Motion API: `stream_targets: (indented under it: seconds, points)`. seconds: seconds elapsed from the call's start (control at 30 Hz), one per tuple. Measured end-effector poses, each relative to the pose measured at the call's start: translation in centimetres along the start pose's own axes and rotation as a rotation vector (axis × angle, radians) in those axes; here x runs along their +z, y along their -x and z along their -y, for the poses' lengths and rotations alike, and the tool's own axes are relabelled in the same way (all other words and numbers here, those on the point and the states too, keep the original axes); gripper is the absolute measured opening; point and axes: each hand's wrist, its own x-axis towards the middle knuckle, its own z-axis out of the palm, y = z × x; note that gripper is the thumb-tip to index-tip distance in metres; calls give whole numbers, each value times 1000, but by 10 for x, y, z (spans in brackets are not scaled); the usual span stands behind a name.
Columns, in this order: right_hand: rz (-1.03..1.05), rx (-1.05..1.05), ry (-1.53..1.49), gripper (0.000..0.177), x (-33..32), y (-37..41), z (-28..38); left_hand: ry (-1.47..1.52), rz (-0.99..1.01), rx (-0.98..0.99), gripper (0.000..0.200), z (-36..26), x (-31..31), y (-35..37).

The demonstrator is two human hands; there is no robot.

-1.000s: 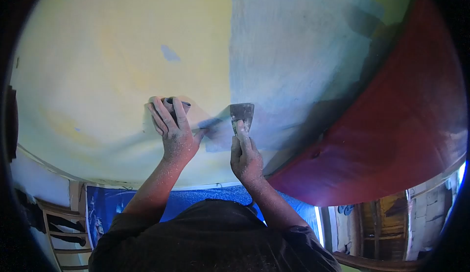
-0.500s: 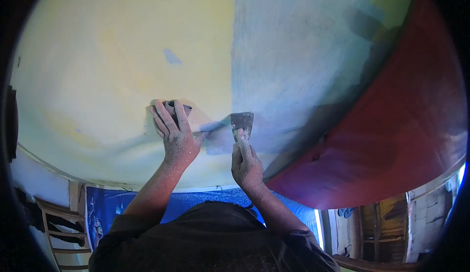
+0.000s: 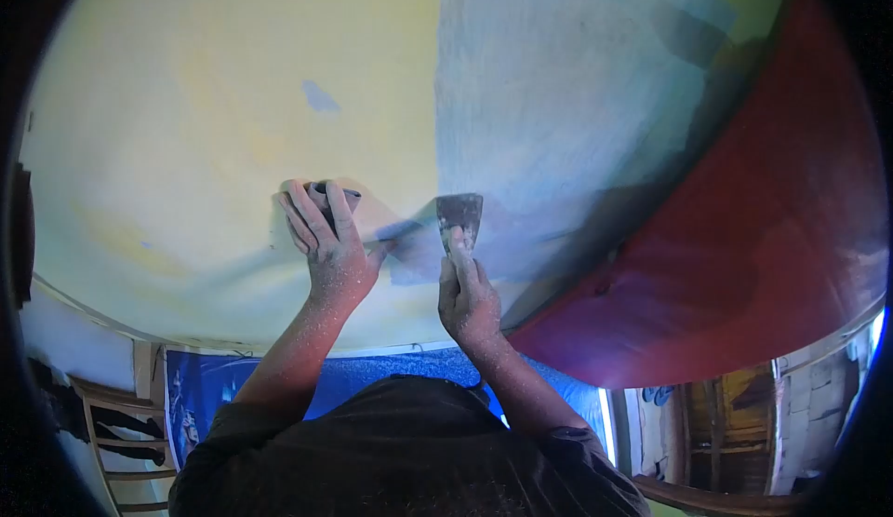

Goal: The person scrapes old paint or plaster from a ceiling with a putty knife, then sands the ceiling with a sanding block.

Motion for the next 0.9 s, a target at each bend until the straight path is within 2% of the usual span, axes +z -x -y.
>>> stream_targets:
  seconds: [0.13,0.23,0.33,0.47,0.53,0.63,0.73,0.83,0.9]
  points:
    - [53,60,25,43,1,-2,-3,-3,-12,-1,133,-1,1,-7]
    - [-72,-76,-12,61,2,-7,-3,7,3,-11,133,-3,0,3]
    - [-3,-4,54,61,2,-4,-8,-9,-1,4,132,-1,0,0]
    - [-31,-53,66,62,9,-1,-17,4,-5,4,133,0,4,-5]
    - [-38,-57,47,61,3,-6,-9,-11,-14,-1,134,0,5,-4]
    - [106,172,-59,44,-11,-15,16,-14,-4,5,134,-1,4,3]
    - [12,16,9,44,-2,-10,7,-9,10,3,132,1,1,-4]
    - [13,12,-36,43,-8,-16,13,4,3,1,131,1,2,-2]
    - [114,193,-69,43,-20,-23,33,3,7,2,130,0,-2,-1]
